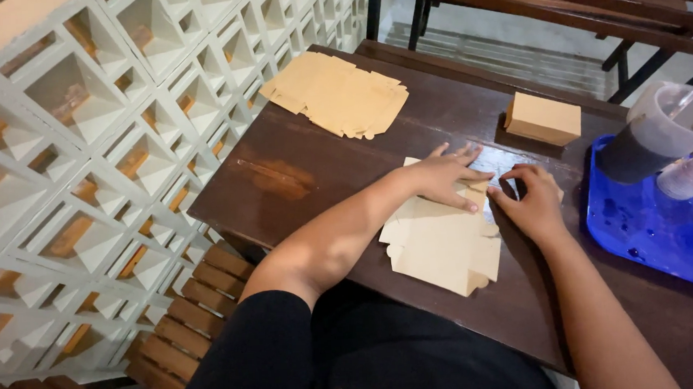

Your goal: The person assembles flat cardboard pieces into small boxes on a wooden table. They fold the cardboard along pre-cut lines and use a small tool to press the edges and secure the shape. The person handles multiple cardboard pieces, stacking them as they work.

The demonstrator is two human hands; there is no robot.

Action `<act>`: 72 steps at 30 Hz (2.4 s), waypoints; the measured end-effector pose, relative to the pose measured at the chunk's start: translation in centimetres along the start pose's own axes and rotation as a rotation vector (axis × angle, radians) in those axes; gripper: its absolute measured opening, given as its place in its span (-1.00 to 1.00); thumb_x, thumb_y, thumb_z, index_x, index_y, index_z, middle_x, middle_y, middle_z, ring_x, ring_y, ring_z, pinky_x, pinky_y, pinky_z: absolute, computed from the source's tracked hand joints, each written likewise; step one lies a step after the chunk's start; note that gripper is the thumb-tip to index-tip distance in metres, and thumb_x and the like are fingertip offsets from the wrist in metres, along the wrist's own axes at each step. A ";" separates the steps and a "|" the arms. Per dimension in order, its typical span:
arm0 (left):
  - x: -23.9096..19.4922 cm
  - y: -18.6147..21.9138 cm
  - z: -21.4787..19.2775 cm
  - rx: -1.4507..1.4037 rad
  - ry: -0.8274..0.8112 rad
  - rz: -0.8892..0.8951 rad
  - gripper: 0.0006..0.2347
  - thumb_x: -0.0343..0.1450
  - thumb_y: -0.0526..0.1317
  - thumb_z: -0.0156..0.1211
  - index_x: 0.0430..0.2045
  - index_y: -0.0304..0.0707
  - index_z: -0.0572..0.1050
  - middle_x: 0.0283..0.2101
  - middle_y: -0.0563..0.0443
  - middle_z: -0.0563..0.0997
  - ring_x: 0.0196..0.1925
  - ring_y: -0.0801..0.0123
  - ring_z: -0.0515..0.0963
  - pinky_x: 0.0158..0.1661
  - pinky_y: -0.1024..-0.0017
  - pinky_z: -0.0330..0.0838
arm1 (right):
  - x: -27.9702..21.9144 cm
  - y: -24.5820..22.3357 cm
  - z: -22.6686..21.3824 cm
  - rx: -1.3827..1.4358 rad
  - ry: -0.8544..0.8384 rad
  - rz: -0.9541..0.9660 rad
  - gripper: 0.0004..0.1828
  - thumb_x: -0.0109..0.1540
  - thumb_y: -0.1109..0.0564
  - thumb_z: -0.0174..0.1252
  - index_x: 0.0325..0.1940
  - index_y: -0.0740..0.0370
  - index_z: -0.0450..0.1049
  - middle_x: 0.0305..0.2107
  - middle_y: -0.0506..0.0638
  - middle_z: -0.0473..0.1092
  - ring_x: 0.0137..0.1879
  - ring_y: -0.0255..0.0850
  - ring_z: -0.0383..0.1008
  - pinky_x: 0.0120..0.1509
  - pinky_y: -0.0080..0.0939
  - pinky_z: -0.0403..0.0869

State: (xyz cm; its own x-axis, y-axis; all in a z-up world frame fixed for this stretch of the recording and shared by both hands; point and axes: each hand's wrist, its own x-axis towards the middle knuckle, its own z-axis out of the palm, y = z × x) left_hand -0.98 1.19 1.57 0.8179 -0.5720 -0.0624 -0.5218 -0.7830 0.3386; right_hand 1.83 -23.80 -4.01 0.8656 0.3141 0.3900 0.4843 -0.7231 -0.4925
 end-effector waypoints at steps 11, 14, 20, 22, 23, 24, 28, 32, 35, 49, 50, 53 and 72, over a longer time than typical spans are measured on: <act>0.6 0.6 1.3 -0.192 0.044 0.104 -0.15 0.21 0.38 0.47 0.35 0.11 0.27 0.56 -0.21 0.04 0.61 -0.07 -0.03 0.47 -0.30 -0.31 | -0.8 -2.6 -3.0 0.046 -0.257 -0.070 -0.12 -0.09 -0.18 0.49 0.23 0.10 0.36 0.33 0.16 0.30 0.41 0.26 0.26 0.49 0.30 0.11; 0.8 0.3 1.7 -0.212 0.076 0.100 -0.29 0.17 0.39 0.47 0.10 0.17 0.35 0.52 -0.15 0.14 0.59 -0.03 0.03 0.46 -0.29 -0.25 | -0.6 -1.8 -2.4 0.051 -0.182 -0.086 -0.28 -0.04 -0.20 0.47 0.13 -0.01 0.41 0.26 0.04 0.37 0.37 0.16 0.33 0.41 0.23 0.21; 1.4 -0.4 1.9 -0.214 0.088 0.121 -0.37 0.19 0.34 0.50 -0.01 0.14 0.40 0.50 -0.11 0.17 0.57 -0.06 0.09 0.44 -0.35 -0.17 | -0.4 -1.0 -1.8 -0.025 -0.139 -0.130 -0.38 0.02 -0.33 0.44 0.06 -0.13 0.48 0.21 -0.10 0.40 0.33 0.06 0.39 0.35 0.13 0.31; 0.5 0.3 1.1 -0.235 0.079 0.121 -0.37 0.20 0.32 0.50 0.01 0.10 0.39 0.51 -0.17 0.16 0.57 -0.09 0.07 0.44 -0.34 -0.19 | -0.7 -2.0 -2.5 -0.006 -0.167 -0.145 -0.31 -0.02 -0.33 0.45 0.10 -0.11 0.48 0.25 -0.04 0.38 0.34 0.12 0.37 0.38 0.14 0.28; 0.1 0.6 0.6 -0.256 0.072 0.121 -0.37 0.21 0.29 0.50 0.03 0.07 0.39 0.51 -0.23 0.14 0.58 -0.12 0.06 0.45 -0.34 -0.21 | -0.8 -2.5 -2.9 0.012 -0.194 -0.160 -0.23 -0.07 -0.33 0.47 0.15 -0.10 0.47 0.28 0.03 0.36 0.36 0.18 0.36 0.41 0.16 0.26; 0.0 0.7 0.4 -0.253 0.075 0.121 -0.37 0.21 0.29 0.50 0.03 0.07 0.39 0.51 -0.23 0.14 0.58 -0.12 0.06 0.45 -0.34 -0.21 | -0.8 -2.5 -3.0 0.012 -0.192 -0.163 -0.23 -0.07 -0.33 0.47 0.15 -0.10 0.47 0.28 0.03 0.36 0.36 0.18 0.36 0.41 0.16 0.26; -0.1 0.6 0.2 -0.269 0.067 0.140 -0.38 0.20 0.28 0.52 0.02 0.06 0.41 0.51 -0.26 0.14 0.57 -0.16 0.07 0.44 -0.36 -0.21 | -0.7 -2.0 -2.9 0.011 -0.190 -0.163 -0.22 -0.09 -0.35 0.48 0.14 -0.11 0.48 0.26 0.04 0.38 0.33 0.19 0.39 0.39 0.14 0.29; -0.9 1.1 -0.8 -0.279 0.069 0.146 -0.40 0.23 0.22 0.53 0.05 0.03 0.43 0.49 -0.33 0.17 0.56 -0.19 0.06 0.43 -0.36 -0.23 | -0.3 -1.2 -2.4 0.015 -0.154 -0.136 -0.33 -0.01 -0.33 0.46 0.11 -0.13 0.51 0.23 -0.04 0.41 0.32 0.12 0.40 0.36 0.11 0.29; 0.0 0.4 0.3 -0.257 0.065 0.130 -0.38 0.20 0.28 0.53 0.05 0.11 0.43 0.50 -0.28 0.17 0.57 -0.16 0.07 0.42 -0.40 -0.24 | -0.5 -0.8 -2.4 -0.008 -0.203 -0.111 -0.32 0.02 -0.37 0.43 0.15 -0.20 0.48 0.28 -0.10 0.37 0.37 0.05 0.36 0.38 0.07 0.27; 0.2 0.4 0.0 -0.253 0.069 0.136 -0.40 0.22 0.25 0.50 0.03 0.06 0.44 0.48 -0.31 0.21 0.56 -0.15 0.09 0.39 -0.41 -0.24 | 0.8 3.0 -0.3 0.010 -0.183 -0.154 -0.33 0.03 -0.29 0.42 0.17 -0.14 0.48 0.25 -0.07 0.38 0.35 0.04 0.36 0.25 0.04 0.28; 0.3 0.4 0.7 -0.253 0.071 0.130 -0.41 0.22 0.24 0.50 0.03 0.07 0.43 0.47 -0.33 0.22 0.55 -0.14 0.09 0.38 -0.41 -0.26 | 0.4 4.0 0.3 0.015 -0.172 -0.175 -0.34 0.04 -0.28 0.42 0.17 -0.12 0.47 0.24 -0.07 0.39 0.33 0.04 0.38 0.21 0.04 0.28; -0.1 0.8 -0.1 -0.275 0.072 0.132 -0.39 0.21 0.26 0.50 0.03 0.04 0.42 0.47 -0.32 0.21 0.55 -0.14 0.09 0.39 -0.38 -0.25 | 0.0 1.0 -1.5 0.032 -0.147 -0.206 -0.37 0.06 -0.33 0.41 0.13 -0.13 0.49 0.23 -0.08 0.40 0.33 0.02 0.38 0.21 0.00 0.25; 0.1 0.7 -0.4 -0.271 0.045 0.112 -0.55 0.21 0.20 0.52 -0.13 0.22 0.49 0.50 -0.12 0.19 0.56 -0.07 0.07 0.41 -0.30 -0.25 | -0.7 -3.2 -4.5 0.035 -0.231 -0.176 -0.13 -0.10 -0.43 0.48 0.18 -0.07 0.45 0.29 0.03 0.33 0.36 0.14 0.32 0.29 0.08 0.19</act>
State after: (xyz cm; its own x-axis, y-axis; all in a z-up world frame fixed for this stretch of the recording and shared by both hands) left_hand -1.16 0.66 2.17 0.7721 -0.6349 0.0286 -0.5303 -0.6187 0.5796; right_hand -0.91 -24.51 0.74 0.7722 0.5675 0.2858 0.6299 -0.6246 -0.4615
